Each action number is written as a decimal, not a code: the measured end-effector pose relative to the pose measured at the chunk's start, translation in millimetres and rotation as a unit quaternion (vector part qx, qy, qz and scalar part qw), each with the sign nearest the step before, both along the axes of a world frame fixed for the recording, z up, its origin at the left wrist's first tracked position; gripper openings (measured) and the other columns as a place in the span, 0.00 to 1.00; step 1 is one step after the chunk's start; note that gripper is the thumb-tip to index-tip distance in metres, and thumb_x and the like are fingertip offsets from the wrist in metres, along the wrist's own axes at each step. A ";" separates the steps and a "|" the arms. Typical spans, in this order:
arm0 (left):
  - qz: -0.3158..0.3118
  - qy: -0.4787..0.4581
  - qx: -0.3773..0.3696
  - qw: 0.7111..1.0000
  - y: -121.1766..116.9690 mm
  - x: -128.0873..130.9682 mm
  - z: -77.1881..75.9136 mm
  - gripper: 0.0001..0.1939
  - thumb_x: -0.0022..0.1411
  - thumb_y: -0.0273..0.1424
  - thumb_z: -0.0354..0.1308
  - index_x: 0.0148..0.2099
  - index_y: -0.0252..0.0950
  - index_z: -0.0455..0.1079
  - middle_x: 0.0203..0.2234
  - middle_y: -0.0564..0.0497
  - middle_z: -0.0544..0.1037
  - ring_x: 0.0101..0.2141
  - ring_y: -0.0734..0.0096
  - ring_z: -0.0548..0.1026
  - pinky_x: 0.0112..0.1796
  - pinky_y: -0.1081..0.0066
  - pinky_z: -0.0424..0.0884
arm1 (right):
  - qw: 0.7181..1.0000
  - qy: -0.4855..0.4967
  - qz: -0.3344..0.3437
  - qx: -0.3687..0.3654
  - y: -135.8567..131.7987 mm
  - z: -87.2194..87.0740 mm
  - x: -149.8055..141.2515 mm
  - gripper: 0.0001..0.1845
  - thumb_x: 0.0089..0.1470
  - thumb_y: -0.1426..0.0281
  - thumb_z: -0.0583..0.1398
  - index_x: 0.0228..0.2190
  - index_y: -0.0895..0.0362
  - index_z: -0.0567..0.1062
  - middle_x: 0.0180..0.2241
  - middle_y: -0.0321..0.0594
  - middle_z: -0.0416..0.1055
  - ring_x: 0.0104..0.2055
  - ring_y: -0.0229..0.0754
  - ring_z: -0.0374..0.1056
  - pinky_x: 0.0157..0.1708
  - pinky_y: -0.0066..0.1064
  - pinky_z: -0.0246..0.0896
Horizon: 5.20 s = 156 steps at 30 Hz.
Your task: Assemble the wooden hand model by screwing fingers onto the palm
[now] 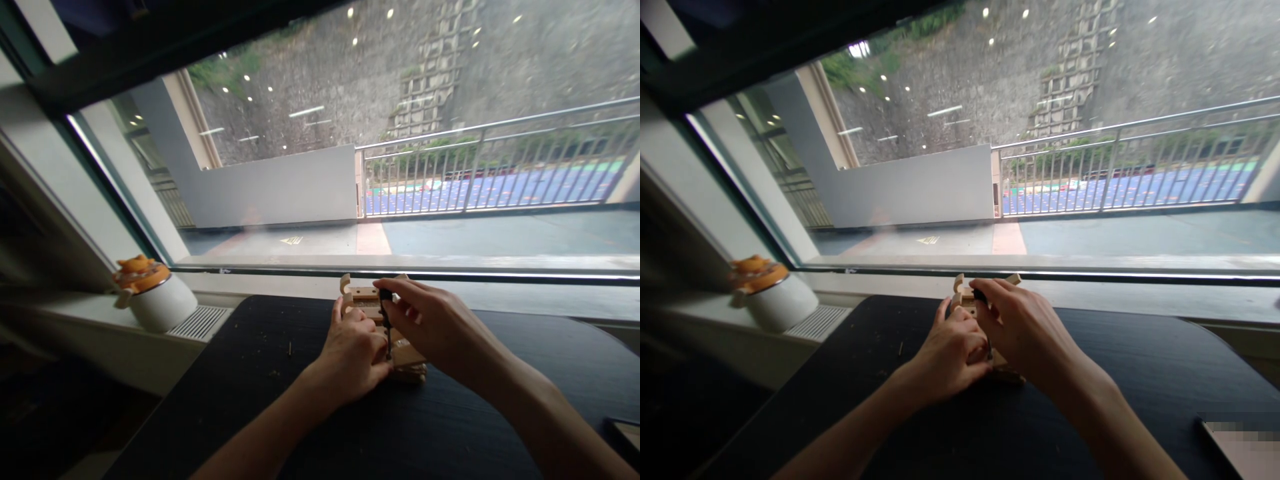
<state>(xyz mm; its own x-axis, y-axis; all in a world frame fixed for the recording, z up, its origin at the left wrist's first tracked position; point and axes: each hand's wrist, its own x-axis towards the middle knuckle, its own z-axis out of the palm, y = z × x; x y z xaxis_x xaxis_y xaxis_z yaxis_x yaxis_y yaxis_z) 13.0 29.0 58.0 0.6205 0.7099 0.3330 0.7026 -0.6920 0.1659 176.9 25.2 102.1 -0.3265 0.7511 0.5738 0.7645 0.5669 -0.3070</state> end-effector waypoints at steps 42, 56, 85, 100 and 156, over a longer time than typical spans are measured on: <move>-0.011 0.007 0.012 1.000 1.6 -1.1 -1.8 0.09 0.53 0.37 0.62 0.28 0.37 0.71 0.29 0.53 0.75 0.42 0.62 0.68 0.59 0.47 0.37 | 0.999 0.037 0.013 -0.024 1.9 2.2 5.4 0.14 0.57 0.64 0.55 0.43 0.54 0.74 0.29 0.36 0.76 0.25 0.37 0.69 0.24 0.26 0.58; 0.000 0.006 -0.001 1.000 1.3 -0.7 0.7 0.09 0.53 0.37 0.62 0.28 0.37 0.71 0.35 0.51 0.76 0.44 0.61 0.68 0.58 0.46 0.40 | 0.999 0.050 -0.004 -0.019 6.1 -4.6 2.2 0.13 0.56 0.64 0.56 0.43 0.53 0.72 0.25 0.34 0.73 0.23 0.37 0.67 0.23 0.26 0.56; -0.001 0.014 0.005 1.000 0.4 0.7 0.7 0.08 0.54 0.37 0.61 0.29 0.37 0.71 0.34 0.51 0.76 0.44 0.60 0.68 0.58 0.46 0.41 | 1.000 -0.018 -0.007 0.004 6.2 -5.2 4.2 0.17 0.57 0.67 0.53 0.47 0.54 0.72 0.26 0.37 0.75 0.23 0.38 0.67 0.24 0.27 0.56; 0.007 0.010 0.007 1.000 -0.1 1.8 0.8 0.09 0.55 0.38 0.61 0.29 0.37 0.72 0.35 0.50 0.76 0.45 0.59 0.68 0.58 0.46 0.41 | 0.999 -0.020 -0.005 0.029 1.8 -4.4 -1.8 0.16 0.56 0.69 0.54 0.47 0.52 0.72 0.27 0.36 0.76 0.23 0.39 0.69 0.24 0.27 0.55; -0.001 0.005 0.003 1.000 1.3 0.7 0.6 0.10 0.56 0.39 0.60 0.31 0.38 0.73 0.36 0.50 0.76 0.45 0.59 0.68 0.58 0.46 0.41 | 0.998 -0.053 -0.019 0.013 -2.2 -2.3 -2.5 0.14 0.56 0.68 0.53 0.45 0.52 0.70 0.26 0.35 0.75 0.24 0.40 0.70 0.23 0.27 0.52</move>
